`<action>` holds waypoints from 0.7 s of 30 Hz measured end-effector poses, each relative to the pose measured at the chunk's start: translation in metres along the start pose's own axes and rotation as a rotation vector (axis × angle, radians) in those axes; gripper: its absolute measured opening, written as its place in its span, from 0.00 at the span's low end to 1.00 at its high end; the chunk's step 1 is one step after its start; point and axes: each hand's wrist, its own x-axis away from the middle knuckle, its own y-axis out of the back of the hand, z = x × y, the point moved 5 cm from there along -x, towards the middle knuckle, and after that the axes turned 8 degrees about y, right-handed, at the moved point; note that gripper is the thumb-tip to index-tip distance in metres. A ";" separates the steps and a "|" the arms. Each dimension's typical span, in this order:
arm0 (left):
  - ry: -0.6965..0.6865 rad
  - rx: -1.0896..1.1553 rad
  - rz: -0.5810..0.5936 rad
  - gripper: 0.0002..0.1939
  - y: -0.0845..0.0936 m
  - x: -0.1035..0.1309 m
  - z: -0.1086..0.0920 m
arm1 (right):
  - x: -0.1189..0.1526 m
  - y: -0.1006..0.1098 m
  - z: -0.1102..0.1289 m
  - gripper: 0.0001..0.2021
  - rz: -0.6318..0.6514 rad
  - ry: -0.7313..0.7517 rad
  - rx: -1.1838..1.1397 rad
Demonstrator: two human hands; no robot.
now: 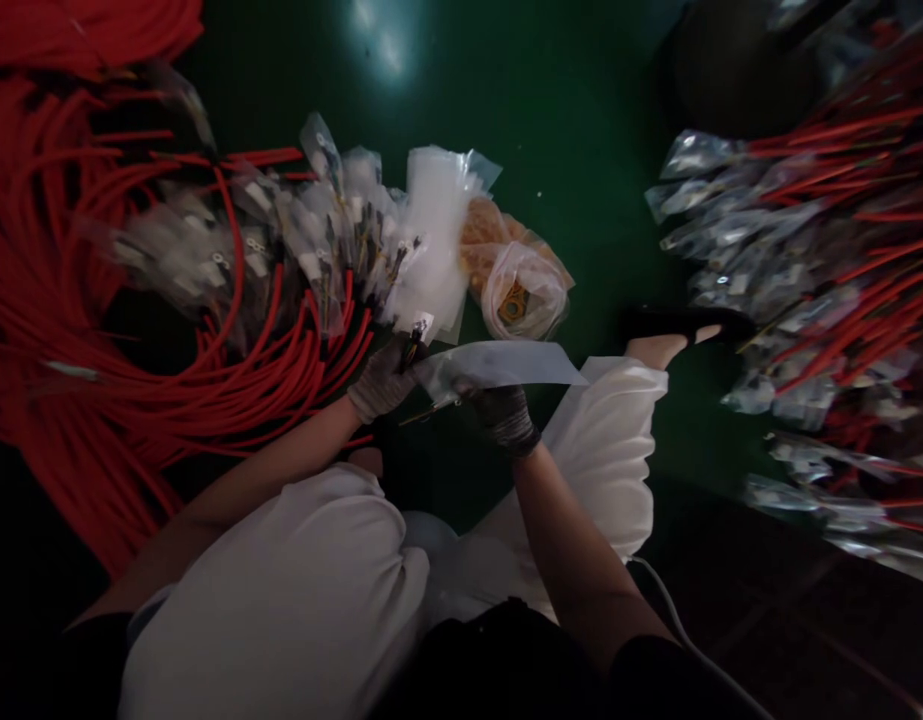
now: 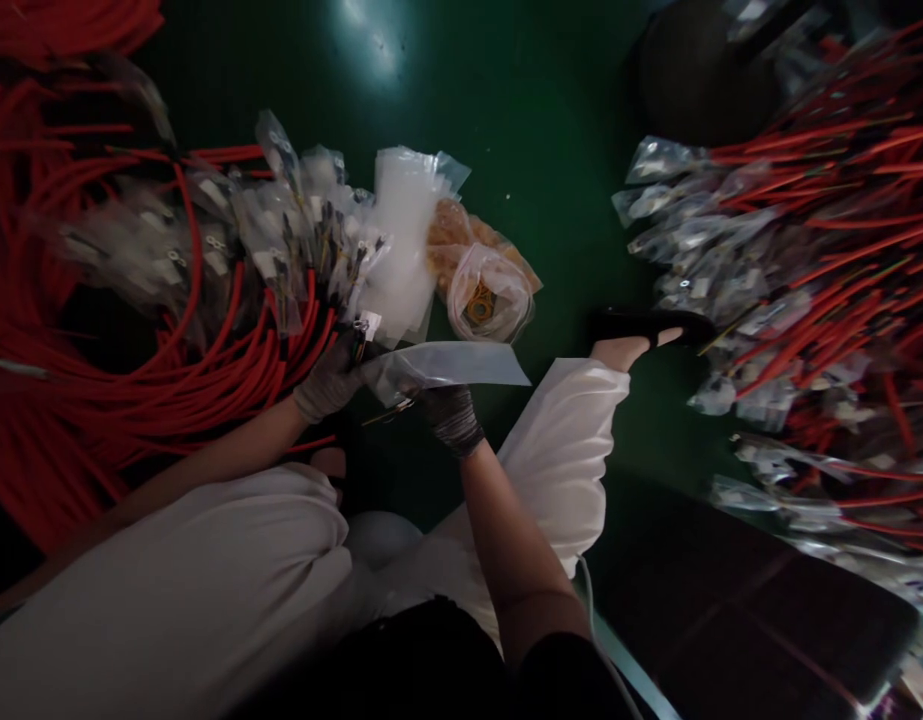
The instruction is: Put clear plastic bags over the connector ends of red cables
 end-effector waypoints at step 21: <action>-0.053 -0.058 0.317 0.14 -0.047 0.004 0.032 | -0.040 -0.016 -0.022 0.09 -0.320 -0.403 -0.954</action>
